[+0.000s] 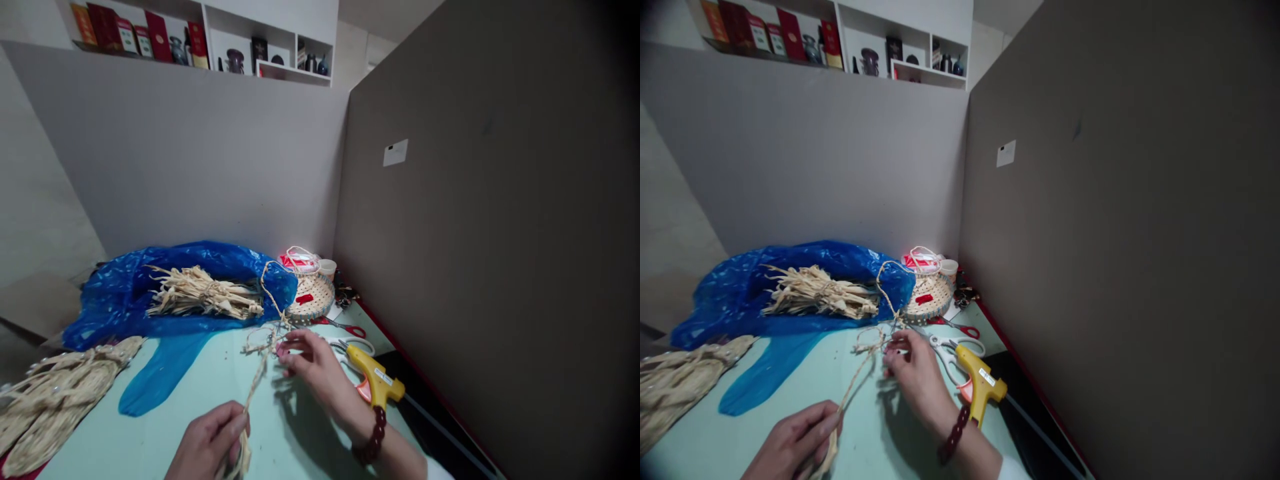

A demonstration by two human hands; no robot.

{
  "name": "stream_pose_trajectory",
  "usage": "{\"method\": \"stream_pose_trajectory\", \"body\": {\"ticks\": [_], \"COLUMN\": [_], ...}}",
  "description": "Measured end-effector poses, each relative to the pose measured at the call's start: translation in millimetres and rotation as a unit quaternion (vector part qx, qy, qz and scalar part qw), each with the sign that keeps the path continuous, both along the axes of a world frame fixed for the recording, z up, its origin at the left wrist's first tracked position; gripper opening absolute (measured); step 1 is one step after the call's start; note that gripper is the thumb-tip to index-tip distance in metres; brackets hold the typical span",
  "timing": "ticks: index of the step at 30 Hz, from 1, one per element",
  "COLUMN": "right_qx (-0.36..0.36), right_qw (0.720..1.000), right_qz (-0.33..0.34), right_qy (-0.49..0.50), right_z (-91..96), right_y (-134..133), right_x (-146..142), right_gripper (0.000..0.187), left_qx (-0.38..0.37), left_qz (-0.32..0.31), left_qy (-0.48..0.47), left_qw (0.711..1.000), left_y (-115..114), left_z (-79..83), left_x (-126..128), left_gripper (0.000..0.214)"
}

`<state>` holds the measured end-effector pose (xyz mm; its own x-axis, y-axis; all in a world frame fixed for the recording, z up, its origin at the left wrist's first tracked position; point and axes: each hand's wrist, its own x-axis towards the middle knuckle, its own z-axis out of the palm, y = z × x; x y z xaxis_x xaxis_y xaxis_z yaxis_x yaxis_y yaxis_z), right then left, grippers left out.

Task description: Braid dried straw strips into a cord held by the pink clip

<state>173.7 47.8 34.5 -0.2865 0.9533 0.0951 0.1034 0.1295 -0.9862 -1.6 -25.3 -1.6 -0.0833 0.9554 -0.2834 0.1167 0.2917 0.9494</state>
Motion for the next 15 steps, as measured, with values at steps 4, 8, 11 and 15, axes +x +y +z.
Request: {"method": "stream_pose_trajectory", "body": {"ticks": [4,8,11,15], "right_qx": [0.113,0.122,0.135,0.154], "right_qw": [0.961,0.944,0.936,0.934], "right_qz": [-0.004,0.012,0.007,0.020], "right_qy": [-0.252,-0.305,-0.324,-0.322], "right_z": [8.3,1.8,-5.9,-10.2], "right_y": [27.6,41.3,43.9,40.8], "right_x": [12.8,3.0,-9.1,-15.4], "right_gripper": [0.011,0.011,0.010,0.012], "left_qx": [0.013,0.009,0.010,0.023], "left_qz": [0.021,0.024,0.024,0.023], "left_qy": [0.009,-0.012,-0.017,-0.014], "left_qw": [1.000,1.000,1.000,0.999], "left_y": [8.0,14.7,25.4,46.7], "left_z": [-5.7,-6.1,0.4,6.8], "left_x": [-12.0,-13.8,-12.4,-7.0], "left_gripper": [0.045,0.043,0.042,0.039]}}
